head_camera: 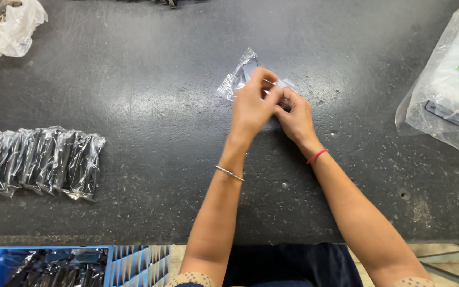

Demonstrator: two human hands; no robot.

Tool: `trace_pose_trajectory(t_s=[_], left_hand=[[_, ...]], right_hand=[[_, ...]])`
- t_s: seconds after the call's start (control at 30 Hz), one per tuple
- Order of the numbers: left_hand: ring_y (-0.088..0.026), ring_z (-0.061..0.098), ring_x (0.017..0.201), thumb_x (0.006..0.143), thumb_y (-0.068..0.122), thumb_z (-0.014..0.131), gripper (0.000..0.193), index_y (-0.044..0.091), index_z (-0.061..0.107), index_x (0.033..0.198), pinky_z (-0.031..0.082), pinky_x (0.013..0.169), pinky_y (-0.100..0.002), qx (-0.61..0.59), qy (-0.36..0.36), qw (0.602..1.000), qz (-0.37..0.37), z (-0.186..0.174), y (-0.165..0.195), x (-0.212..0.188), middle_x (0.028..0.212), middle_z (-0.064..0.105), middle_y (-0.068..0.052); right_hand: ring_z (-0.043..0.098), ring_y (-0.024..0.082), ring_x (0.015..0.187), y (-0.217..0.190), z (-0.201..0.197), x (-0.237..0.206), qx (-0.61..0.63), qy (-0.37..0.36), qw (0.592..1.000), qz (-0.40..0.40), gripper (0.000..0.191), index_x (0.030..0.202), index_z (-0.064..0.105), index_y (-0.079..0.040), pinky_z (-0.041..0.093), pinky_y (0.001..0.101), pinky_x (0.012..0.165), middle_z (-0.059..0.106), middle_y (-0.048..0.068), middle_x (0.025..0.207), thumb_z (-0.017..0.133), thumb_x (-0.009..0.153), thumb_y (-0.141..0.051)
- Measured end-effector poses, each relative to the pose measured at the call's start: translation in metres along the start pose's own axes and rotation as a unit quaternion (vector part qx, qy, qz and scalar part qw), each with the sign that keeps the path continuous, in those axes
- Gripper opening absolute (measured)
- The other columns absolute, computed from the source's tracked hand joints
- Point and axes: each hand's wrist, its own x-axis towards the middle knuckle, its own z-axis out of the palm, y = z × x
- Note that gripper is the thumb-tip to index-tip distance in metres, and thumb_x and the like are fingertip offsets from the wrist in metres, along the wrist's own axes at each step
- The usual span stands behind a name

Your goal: The person repeatedly picks up small black rectangular components and places them into clear plastic bags, then seals the bags by hand. The sealed packages are set aside on the table. The process is repeated for several components.

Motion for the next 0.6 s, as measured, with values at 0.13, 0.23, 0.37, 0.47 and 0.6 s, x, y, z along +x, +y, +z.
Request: trace_pose_trajectory(t_s=[0.13,0.23,0.37,0.47,0.6], left_hand=[[-0.016,0.077,0.09,0.093,0.016,0.07,0.017,0.009,0.065,0.108,0.061,0.078,-0.031,0.018,0.099,0.995,0.025,-0.027,-0.006,0.009,0.102,0.078,-0.006],[-0.017,0.076,0.09,0.092,0.014,0.071,0.02,0.009,0.064,0.11,0.06,0.078,-0.031,0.025,0.117,0.993,0.011,-0.046,-0.009,0.011,0.102,0.078,-0.006],[-0.017,0.076,0.094,0.086,0.017,0.075,0.034,0.009,0.064,0.116,0.058,0.078,-0.035,0.022,0.056,0.998,-0.027,-0.055,-0.011,0.009,0.102,0.078,-0.005],[-0.021,0.074,0.106,0.081,0.022,0.082,0.05,0.009,0.062,0.126,0.057,0.091,-0.039,0.044,-0.021,0.999,0.012,-0.051,-0.012,0.008,0.109,0.078,-0.009],[-0.027,0.069,0.115,0.077,0.035,0.086,0.07,0.01,0.057,0.135,0.055,0.096,-0.042,0.078,-0.13,0.988,-0.039,-0.038,-0.016,0.003,0.12,0.073,-0.013]], right_hand=[[0.071,0.011,0.096,0.011,-0.006,0.006,0.063,-0.041,0.997,0.024,0.013,0.1,0.064,-0.004,0.057,0.0269,0.089,0.072,0.002,0.098,0.071,0.09,0.002],[0.069,0.01,0.097,0.014,-0.023,0.01,0.064,-0.094,0.992,0.05,0.018,0.101,0.062,-0.004,0.056,0.0263,0.089,0.071,0.002,0.099,0.071,0.088,0.005],[0.068,0.012,0.1,0.004,-0.06,0.008,0.076,-0.221,0.968,0.095,0.022,0.107,0.064,-0.005,0.055,0.0283,0.092,0.071,0.003,0.103,0.069,0.088,0.004],[0.067,0.013,0.101,-0.014,-0.085,0.004,0.041,-0.301,0.945,0.122,0.043,0.127,0.06,-0.011,0.05,0.0297,0.096,0.073,0.004,0.1,0.069,0.087,0.001],[0.068,0.014,0.099,-0.033,-0.102,-0.002,0.039,-0.391,0.909,0.135,0.074,0.151,0.046,-0.021,0.049,0.0318,0.098,0.075,0.005,0.096,0.068,0.083,0.0]])
